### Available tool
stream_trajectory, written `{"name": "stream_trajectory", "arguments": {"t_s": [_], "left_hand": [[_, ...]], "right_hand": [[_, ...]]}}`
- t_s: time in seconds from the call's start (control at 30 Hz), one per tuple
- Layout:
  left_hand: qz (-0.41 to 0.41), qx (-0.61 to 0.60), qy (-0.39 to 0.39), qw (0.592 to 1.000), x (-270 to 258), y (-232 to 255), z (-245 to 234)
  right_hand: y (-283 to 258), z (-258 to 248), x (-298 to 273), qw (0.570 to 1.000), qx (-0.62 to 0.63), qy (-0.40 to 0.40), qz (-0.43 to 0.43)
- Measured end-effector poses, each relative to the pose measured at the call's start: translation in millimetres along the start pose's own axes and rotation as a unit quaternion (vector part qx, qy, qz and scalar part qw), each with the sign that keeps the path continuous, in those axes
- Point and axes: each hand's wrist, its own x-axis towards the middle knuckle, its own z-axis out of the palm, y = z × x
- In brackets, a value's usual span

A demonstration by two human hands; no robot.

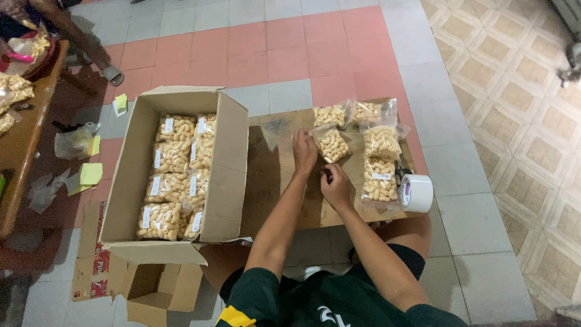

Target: Packing small plastic bags of snacks into a cardboard box for shipping.

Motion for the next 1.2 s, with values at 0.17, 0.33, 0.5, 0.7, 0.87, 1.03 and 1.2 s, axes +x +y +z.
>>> {"name": "stream_trajectory", "arguments": {"t_s": [0.17, 0.33, 0.5, 0.7, 0.87, 1.03, 1.2], "left_hand": [[-0.157, -0.166, 0.059, 0.972, -30.1, 44.7, -40.1], [-0.212, -0.182, 0.044, 0.959, -77.7, 105.1, -73.4], [-0.026, -0.224, -0.174, 0.958, -114.8, 126.9, -84.7], [-0.011, -0.116, -0.063, 0.991, -101.7, 106.1, -108.8], [-0.083, -0.145, -0.097, 0.981, -96.1, 54.3, -97.3], [-0.169, -0.258, -0.066, 0.949, -94.1, -11.4, -57.5], [-0.137, -0.245, -0.053, 0.958, -96.9, -9.1, -53.5]], "right_hand": [[11.7, 5.0, -4.4, 0.996, 0.07, 0.05, 0.014], [7.9, 4.6, -6.2, 0.991, 0.061, 0.077, -0.087], [20.3, 5.9, -10.5, 0.986, 0.078, 0.119, -0.087], [31.4, 12.8, -22.6, 0.988, 0.076, 0.118, -0.068], [25.5, 16.4, -24.0, 0.977, 0.136, 0.127, -0.105], [42.7, 20.0, -23.8, 0.979, 0.126, 0.115, -0.11], [19.1, 11.9, -18.1, 0.977, 0.091, 0.14, -0.129]]}}
